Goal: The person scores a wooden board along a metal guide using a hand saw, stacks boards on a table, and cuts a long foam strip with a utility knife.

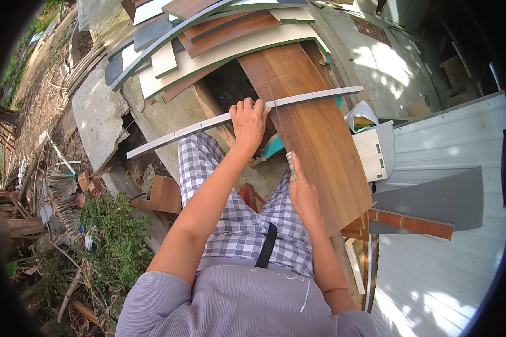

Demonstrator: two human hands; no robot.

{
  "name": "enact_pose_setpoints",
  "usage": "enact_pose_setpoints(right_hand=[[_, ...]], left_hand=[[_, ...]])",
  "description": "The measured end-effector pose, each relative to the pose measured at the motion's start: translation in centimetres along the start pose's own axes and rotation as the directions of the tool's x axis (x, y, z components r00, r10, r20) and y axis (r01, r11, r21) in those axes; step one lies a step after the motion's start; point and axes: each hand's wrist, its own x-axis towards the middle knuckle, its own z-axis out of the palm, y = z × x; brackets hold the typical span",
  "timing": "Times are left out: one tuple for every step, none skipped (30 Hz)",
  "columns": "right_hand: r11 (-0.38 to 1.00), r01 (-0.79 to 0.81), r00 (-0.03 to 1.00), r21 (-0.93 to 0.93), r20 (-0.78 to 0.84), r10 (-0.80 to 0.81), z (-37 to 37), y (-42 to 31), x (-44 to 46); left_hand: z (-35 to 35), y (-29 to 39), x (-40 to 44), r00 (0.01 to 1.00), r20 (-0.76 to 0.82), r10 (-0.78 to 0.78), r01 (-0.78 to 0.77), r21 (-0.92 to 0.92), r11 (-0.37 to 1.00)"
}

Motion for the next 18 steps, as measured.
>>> enact_pose_setpoints(right_hand=[[1.0,0.008,1.0,-0.001,-0.003,-0.008,0.1,-0.5,1.7],[0.999,0.017,1.0,-0.033,-0.001,-0.017,0.3,-1.1,4.1],[0.997,0.034,0.999,-0.064,0.0,-0.034,0.4,-1.7,6.4],[0.996,0.061,0.998,-0.06,-0.007,-0.061,0.8,-1.9,8.3],[0.99,0.079,0.996,-0.117,-0.022,-0.082,1.1,-2.4,10.0],[0.981,0.089,0.995,-0.174,-0.032,-0.096,1.4,-2.5,10.9],[0.98,0.102,0.994,-0.173,-0.029,-0.108,1.6,-2.3,11.1],[0.981,0.117,0.991,-0.153,-0.04,-0.125,1.5,-2.2,10.8],[0.983,0.126,0.99,-0.134,-0.05,-0.134,1.4,-1.9,10.2],[0.984,0.118,0.991,-0.134,-0.043,-0.125,1.1,-1.6,8.9],[0.99,0.068,0.998,-0.124,0.0,-0.068,0.5,-1.5,7.2],[0.993,0.018,0.999,-0.117,0.042,-0.014,0.1,-1.3,5.6],[0.993,0.011,0.999,-0.121,0.046,-0.005,0.0,-0.6,3.7],[0.994,0.01,0.999,-0.108,0.033,-0.007,-0.1,0.1,1.7],[0.995,0.013,1.0,-0.096,0.02,-0.011,-0.2,0.6,0.2],[0.995,0.009,1.0,-0.1,0.022,-0.007,-0.2,0.8,-1.0],[0.994,0.029,1.0,-0.109,-0.004,-0.03,-0.2,1.0,-2.1],[0.992,0.047,0.998,-0.117,-0.03,-0.051,-0.2,1.0,-2.8]], left_hand=[[-0.1,0.1,0.0,1.0,0.019,-0.007,0.007,-0.01,1.0],[-0.3,0.0,0.2,0.999,0.029,-0.013,0.014,-0.015,1.0],[-0.3,-0.1,0.1,1.0,0.029,-0.008,0.009,-0.031,0.999],[-0.3,-0.1,0.1,1.0,0.012,-0.008,0.008,-0.035,0.999],[-0.4,0.0,0.2,1.0,-0.001,-0.009,0.009,-0.039,0.999],[-0.3,0.0,0.3,1.0,0.009,-0.009,0.01,-0.06,0.998],[-0.2,0.0,0.2,1.0,0.009,-0.011,0.011,-0.063,0.998],[-0.1,0.0,0.3,1.0,0.005,-0.016,0.016,-0.058,0.998],[-0.2,0.1,0.2,1.0,0.007,-0.021,0.021,-0.057,0.998],[-0.2,0.1,0.0,1.0,0.018,-0.025,0.026,-0.059,0.998],[-0.5,0.2,0.2,0.999,0.021,-0.026,0.027,-0.045,0.999],[-0.6,0.3,0.3,0.999,0.021,-0.026,0.027,-0.031,0.999],[-0.6,0.3,0.1,0.999,0.029,-0.029,0.03,-0.036,0.999],[-0.5,0.3,0.1,0.999,0.018,-0.026,0.027,-0.043,0.999],[-0.5,0.2,0.2,1.0,0.005,-0.023,0.023,-0.048,0.999],[-0.5,0.2,0.2,1.0,0.008,-0.026,0.027,-0.053,0.998],[-0.4,0.1,0.2,1.0,0.007,-0.025,0.025,-0.053,0.998],[-0.4,0.1,0.1,1.0,0.008,-0.022,0.022,-0.053,0.998]])
